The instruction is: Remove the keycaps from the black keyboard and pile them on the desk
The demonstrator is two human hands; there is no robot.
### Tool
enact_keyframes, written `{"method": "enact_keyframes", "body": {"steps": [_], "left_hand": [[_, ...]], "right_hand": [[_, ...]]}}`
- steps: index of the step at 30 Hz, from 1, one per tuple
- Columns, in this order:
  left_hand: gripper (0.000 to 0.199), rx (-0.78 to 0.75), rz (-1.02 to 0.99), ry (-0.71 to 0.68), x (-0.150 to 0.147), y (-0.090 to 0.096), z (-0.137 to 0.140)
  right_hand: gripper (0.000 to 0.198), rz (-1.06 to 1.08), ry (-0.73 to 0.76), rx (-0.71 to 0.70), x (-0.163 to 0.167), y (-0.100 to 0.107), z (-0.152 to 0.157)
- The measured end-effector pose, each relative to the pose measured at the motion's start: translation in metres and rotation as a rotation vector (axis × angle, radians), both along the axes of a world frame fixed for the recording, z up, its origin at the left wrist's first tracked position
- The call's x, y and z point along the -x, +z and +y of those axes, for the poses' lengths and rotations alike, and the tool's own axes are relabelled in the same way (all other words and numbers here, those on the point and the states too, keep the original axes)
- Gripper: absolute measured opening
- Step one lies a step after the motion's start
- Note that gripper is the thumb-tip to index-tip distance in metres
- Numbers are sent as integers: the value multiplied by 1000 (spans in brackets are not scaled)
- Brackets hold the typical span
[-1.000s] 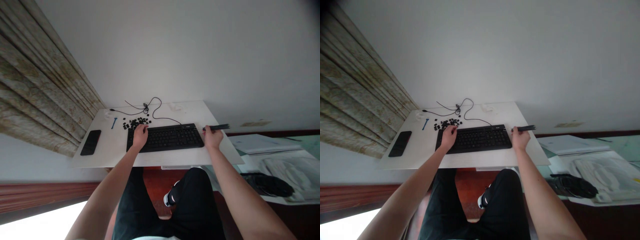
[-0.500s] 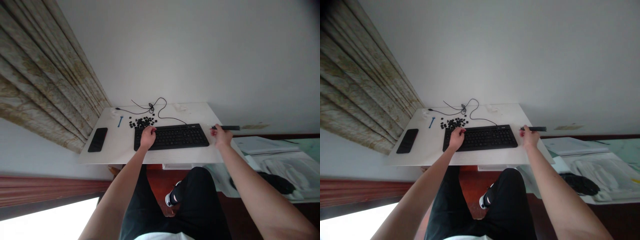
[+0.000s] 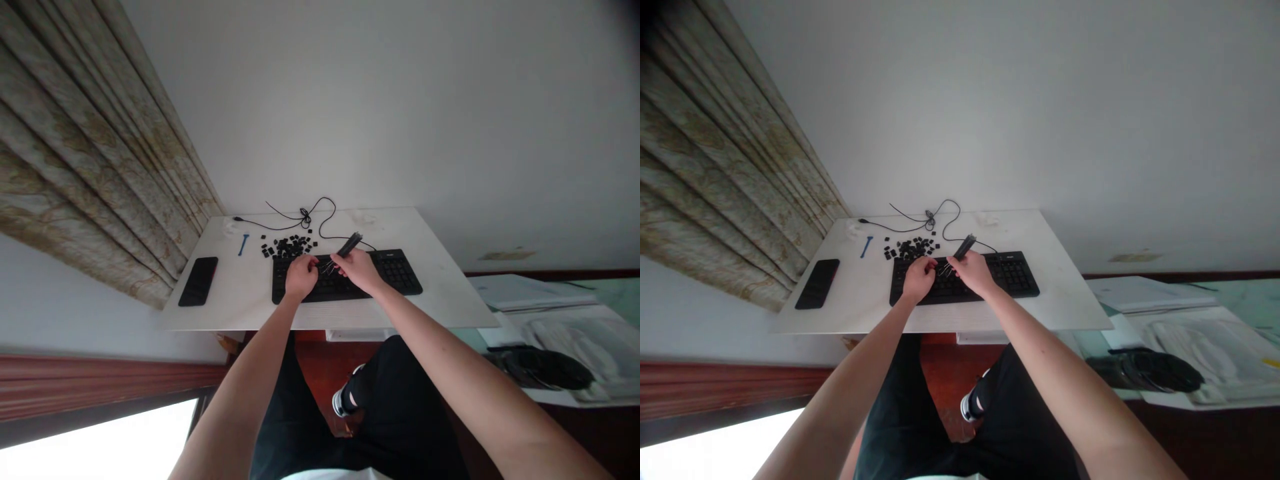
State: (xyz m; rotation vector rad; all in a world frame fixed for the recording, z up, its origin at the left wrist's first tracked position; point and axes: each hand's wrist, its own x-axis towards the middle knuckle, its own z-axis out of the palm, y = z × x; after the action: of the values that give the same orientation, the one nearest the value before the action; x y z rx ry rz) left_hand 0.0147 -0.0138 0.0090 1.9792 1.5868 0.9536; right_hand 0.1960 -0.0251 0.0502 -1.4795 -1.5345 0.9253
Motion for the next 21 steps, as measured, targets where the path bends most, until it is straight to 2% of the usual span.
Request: {"method": "enact_keyframes", "body": {"steps": [7,15,21], "left_hand": [[34,15,-13,-6,-1,1,0],[26,11,70,-30,-1,4,-1],[37,-36,194,-167,-2,9,-6]], "right_hand": [[24,-299,4,-43,12,4,10],[14,-505,41,-69,25,13,14],[7,-435,63,-87,26,8,14]]}}
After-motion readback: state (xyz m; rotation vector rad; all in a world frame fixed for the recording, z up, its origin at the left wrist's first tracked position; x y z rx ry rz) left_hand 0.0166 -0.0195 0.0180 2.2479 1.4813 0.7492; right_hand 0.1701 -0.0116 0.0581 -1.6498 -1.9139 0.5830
